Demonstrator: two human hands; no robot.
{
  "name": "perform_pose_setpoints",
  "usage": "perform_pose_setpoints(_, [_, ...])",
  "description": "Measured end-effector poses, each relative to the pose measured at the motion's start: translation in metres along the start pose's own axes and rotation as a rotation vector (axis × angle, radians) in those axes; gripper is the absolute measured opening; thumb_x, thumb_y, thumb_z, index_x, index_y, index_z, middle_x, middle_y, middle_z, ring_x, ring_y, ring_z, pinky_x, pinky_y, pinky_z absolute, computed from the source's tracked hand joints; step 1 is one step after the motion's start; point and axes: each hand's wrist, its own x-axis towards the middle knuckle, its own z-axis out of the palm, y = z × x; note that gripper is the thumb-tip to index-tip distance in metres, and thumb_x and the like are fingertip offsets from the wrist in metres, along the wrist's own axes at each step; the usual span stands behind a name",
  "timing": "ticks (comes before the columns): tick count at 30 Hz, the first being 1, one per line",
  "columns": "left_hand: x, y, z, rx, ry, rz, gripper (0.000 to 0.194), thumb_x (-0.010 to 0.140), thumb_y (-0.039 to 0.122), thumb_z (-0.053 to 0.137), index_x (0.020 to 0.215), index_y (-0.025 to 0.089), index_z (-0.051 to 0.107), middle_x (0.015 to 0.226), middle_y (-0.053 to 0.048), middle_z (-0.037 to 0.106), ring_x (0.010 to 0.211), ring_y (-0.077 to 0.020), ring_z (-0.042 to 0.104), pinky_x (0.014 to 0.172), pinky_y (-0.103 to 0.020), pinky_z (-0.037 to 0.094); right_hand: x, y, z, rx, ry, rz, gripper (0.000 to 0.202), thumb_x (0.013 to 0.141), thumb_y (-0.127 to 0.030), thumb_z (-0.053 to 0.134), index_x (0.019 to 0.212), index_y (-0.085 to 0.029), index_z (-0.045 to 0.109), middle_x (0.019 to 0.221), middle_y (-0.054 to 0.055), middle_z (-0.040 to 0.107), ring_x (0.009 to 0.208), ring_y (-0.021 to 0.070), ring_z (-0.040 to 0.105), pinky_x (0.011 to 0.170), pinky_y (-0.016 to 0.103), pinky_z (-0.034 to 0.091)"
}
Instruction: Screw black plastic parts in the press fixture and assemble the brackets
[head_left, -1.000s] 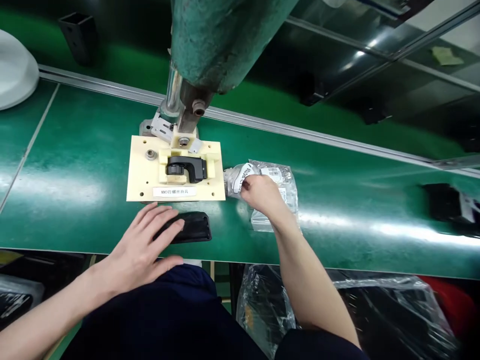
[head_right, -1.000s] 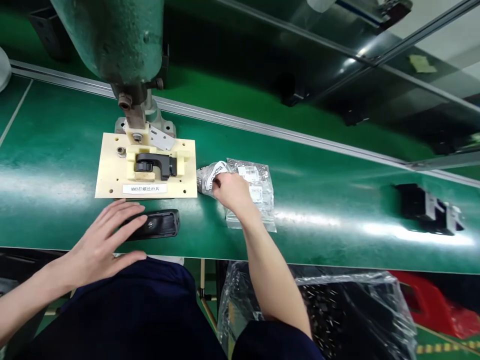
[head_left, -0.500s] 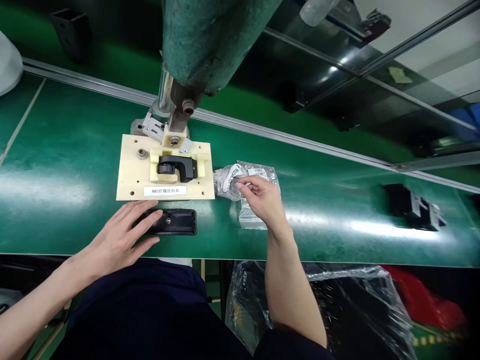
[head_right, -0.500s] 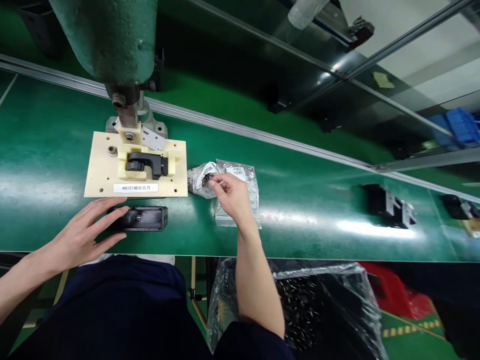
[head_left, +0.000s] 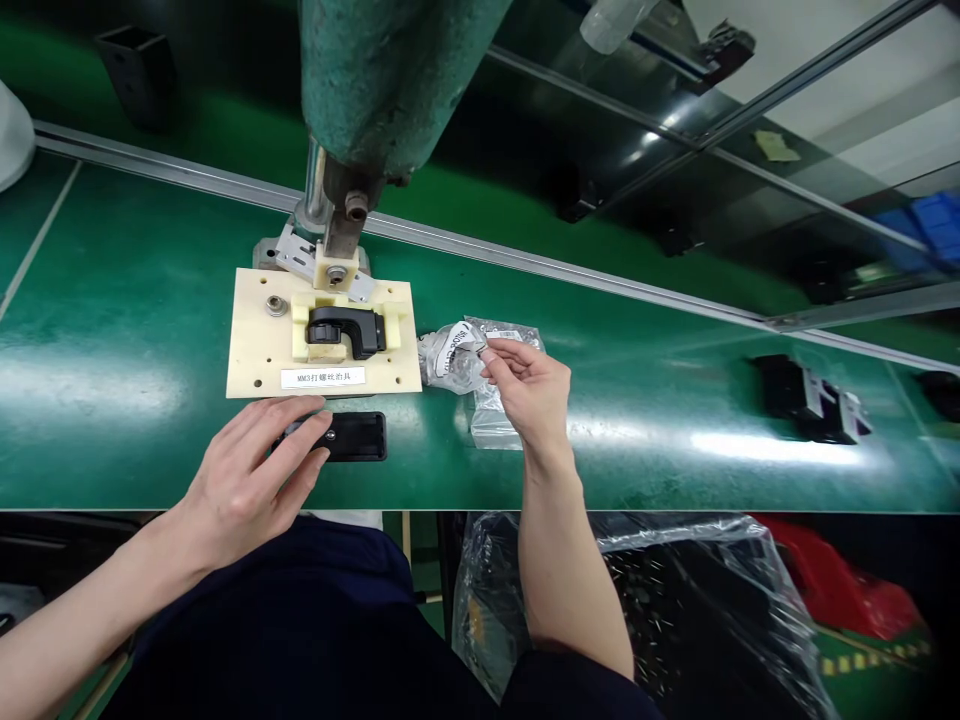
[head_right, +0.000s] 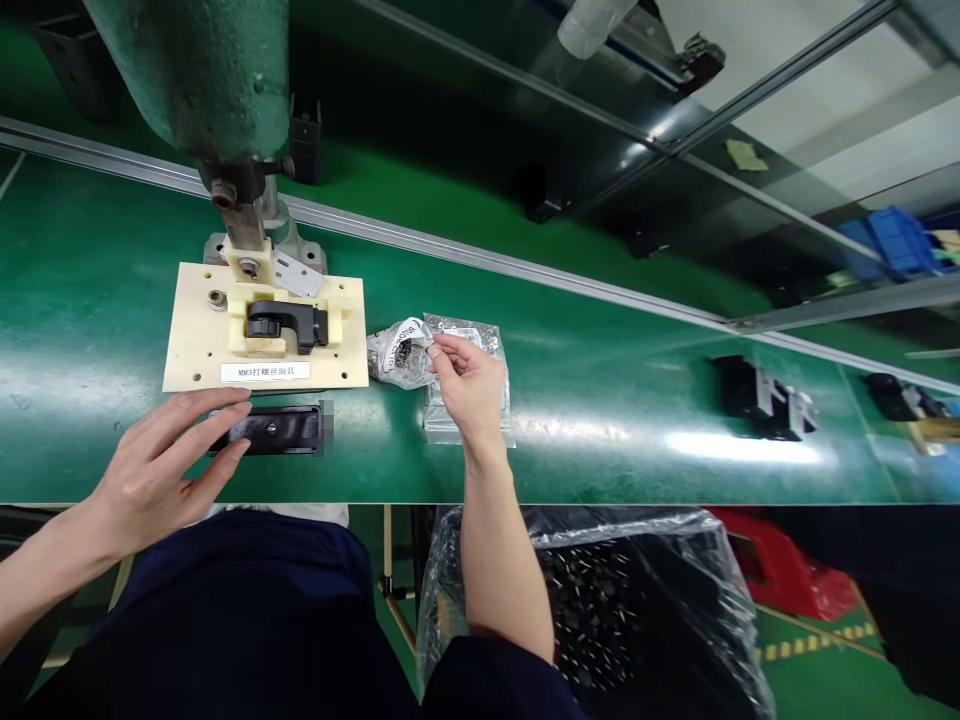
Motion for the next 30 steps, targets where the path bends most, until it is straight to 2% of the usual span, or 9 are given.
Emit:
perform_pose_setpoints(4, [0.005, 0.006, 0.003, -0.109, -0.016, -0.044, 0.028, 0.084, 0.007, 0.060, 0.112, 0.012, 0.057, 0.104, -0.015, 0.068, 0.097, -0.0239, 0.067, 0.080, -0.036, 0.059, -0.007, -0.005, 0.002, 0.025, 0.086, -0.012, 0.022, 0.071, -0.028, 0.070, 0.089, -0.015, 0.071, 0.077, 0.005, 0.071, 0.062, 0.0164, 0.066, 0.064, 0.034, 0.058])
perform_pose_setpoints(7, [0.018, 0.012, 0.007, -0.244, 0.012, -0.122, 0.018, 0.087, 0.009, 0.056, 0.104, 0.014, 0.061, 0.096, -0.011, 0.068, 0.089, -0.0191, 0.067, 0.075, -0.031, 0.059, -0.018, -0.020, 0.006, 0.141, 0.118, 0.009, 0.022, 0.068, -0.026, 0.073, 0.087, -0.016, 0.070, 0.073, 0.004, 0.071, 0.058, 0.0156, 0.066, 0.057, 0.030, 0.057])
perform_pose_setpoints(12, [0.045, 0.024, 0.016, -0.412, 0.007, -0.254, 0.012, 0.087, 0.010, 0.053, 0.089, 0.014, 0.064, 0.081, -0.006, 0.067, 0.069, -0.0124, 0.063, 0.060, -0.023, 0.054, -0.056, -0.057, 0.025, 0.410, -0.063, 0.058, 0.024, 0.070, -0.025, 0.075, 0.093, -0.018, 0.069, 0.069, 0.000, 0.071, 0.052, 0.0137, 0.065, 0.044, 0.022, 0.052])
perform_pose_setpoints(14, [0.050, 0.029, 0.020, -0.397, 0.073, -0.268, 0.013, 0.087, 0.009, 0.053, 0.088, 0.014, 0.065, 0.080, -0.005, 0.067, 0.069, -0.0124, 0.063, 0.061, -0.023, 0.054, -0.072, -0.070, 0.036, 0.338, -0.048, -0.034, 0.022, 0.076, -0.024, 0.072, 0.097, -0.019, 0.068, 0.074, 0.001, 0.073, 0.057, 0.0150, 0.067, 0.050, 0.025, 0.057])
perform_pose_setpoints(16, [0.051, 0.035, 0.025, -0.374, 0.141, -0.285, 0.016, 0.088, 0.010, 0.052, 0.091, 0.015, 0.066, 0.083, -0.006, 0.068, 0.074, -0.0135, 0.065, 0.068, -0.025, 0.057, -0.085, -0.079, 0.049, 0.148, 0.075, -0.232, 0.020, 0.081, -0.018, 0.068, 0.100, -0.021, 0.067, 0.082, 0.001, 0.074, 0.064, 0.0167, 0.070, 0.059, 0.029, 0.061])
perform_pose_setpoints(18, [0.049, 0.039, 0.029, -0.371, 0.169, -0.311, 0.018, 0.089, 0.010, 0.051, 0.094, 0.016, 0.067, 0.088, -0.006, 0.069, 0.082, -0.0149, 0.067, 0.075, -0.026, 0.059, -0.093, -0.084, 0.061, -0.056, 0.208, -0.473, 0.028, 0.082, -0.009, 0.065, 0.106, -0.023, 0.065, 0.088, 0.003, 0.074, 0.070, 0.0180, 0.071, 0.066, 0.031, 0.062])
perform_pose_setpoints(21, [0.044, 0.040, 0.032, -0.371, 0.178, -0.359, 0.021, 0.090, 0.011, 0.049, 0.096, 0.017, 0.067, 0.091, -0.006, 0.070, 0.085, -0.0156, 0.068, 0.076, -0.027, 0.059, -0.096, -0.084, 0.075, -0.209, 0.287, -0.727, 0.045, 0.081, -0.001, 0.063, 0.120, -0.022, 0.059, 0.093, 0.005, 0.074, 0.074, 0.0191, 0.071, 0.063, 0.030, 0.060])
perform_pose_setpoints(25, [0.044, 0.033, 0.026, -0.388, 0.140, -0.378, 0.024, 0.088, 0.008, 0.046, 0.096, 0.016, 0.067, 0.092, -0.007, 0.069, 0.085, -0.0158, 0.066, 0.075, -0.028, 0.058, -0.095, -0.080, 0.085, -0.272, 0.274, -0.857, 0.057, 0.083, 0.000, 0.060, 0.135, -0.017, 0.048, 0.100, 0.010, 0.073, 0.080, 0.0214, 0.071, 0.061, 0.032, 0.057])
perform_pose_setpoints(30, [0.050, 0.021, 0.017, -0.468, 0.082, -0.388, 0.016, 0.088, 0.012, 0.049, 0.087, 0.016, 0.065, 0.080, -0.004, 0.067, 0.077, -0.0143, 0.063, 0.069, -0.026, 0.054, -0.098, -0.081, 0.086, -0.279, 0.224, -0.880, 0.056, 0.082, 0.004, 0.057, 0.135, -0.011, 0.047, 0.101, 0.014, 0.072, 0.087, 0.0228, 0.071, 0.064, 0.033, 0.056])
